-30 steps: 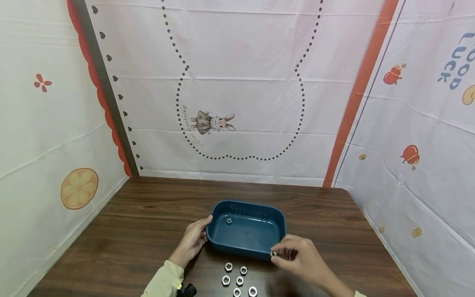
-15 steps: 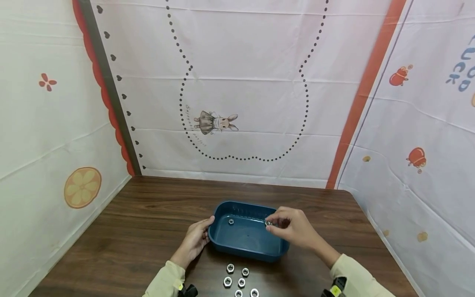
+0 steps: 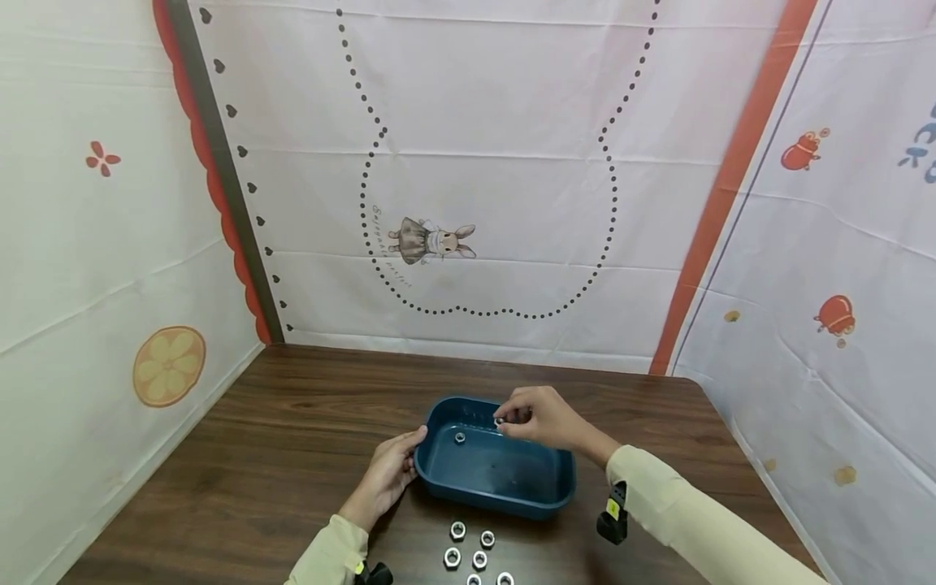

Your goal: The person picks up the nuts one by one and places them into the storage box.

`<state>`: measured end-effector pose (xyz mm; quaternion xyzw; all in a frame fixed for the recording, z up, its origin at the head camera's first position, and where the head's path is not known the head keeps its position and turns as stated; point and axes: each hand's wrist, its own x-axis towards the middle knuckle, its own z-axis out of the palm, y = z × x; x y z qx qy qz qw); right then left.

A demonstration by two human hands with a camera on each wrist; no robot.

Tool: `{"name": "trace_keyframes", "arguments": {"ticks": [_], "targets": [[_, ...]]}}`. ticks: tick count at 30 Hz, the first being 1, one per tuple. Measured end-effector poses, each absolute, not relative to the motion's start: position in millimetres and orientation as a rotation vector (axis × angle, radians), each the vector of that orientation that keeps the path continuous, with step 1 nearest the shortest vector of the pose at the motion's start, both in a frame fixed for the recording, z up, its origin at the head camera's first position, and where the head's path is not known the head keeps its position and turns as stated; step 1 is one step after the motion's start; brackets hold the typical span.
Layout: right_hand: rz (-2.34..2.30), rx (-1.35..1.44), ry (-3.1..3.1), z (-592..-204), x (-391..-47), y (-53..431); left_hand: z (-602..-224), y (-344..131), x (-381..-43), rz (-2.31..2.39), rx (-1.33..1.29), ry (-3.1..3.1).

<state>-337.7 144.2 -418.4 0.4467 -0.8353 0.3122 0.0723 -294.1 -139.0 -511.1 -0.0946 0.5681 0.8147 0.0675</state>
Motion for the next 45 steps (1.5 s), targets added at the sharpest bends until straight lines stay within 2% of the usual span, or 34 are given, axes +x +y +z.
{"name": "trace_keyframes", "arguments": {"ticks": [12,29,45], "targets": [[0.908,1.425,-2.581,-440,-363,121,-509,-134,-292,2.437,-0.231,1.706],[0.706,1.479,-2.690,-455,-370,106,-509,-135,-293,2.426,-0.197,1.709],[0.631,1.358,-2.803,-468,-376,96,-512,-139,-294,2.443,-0.221,1.692]]}}
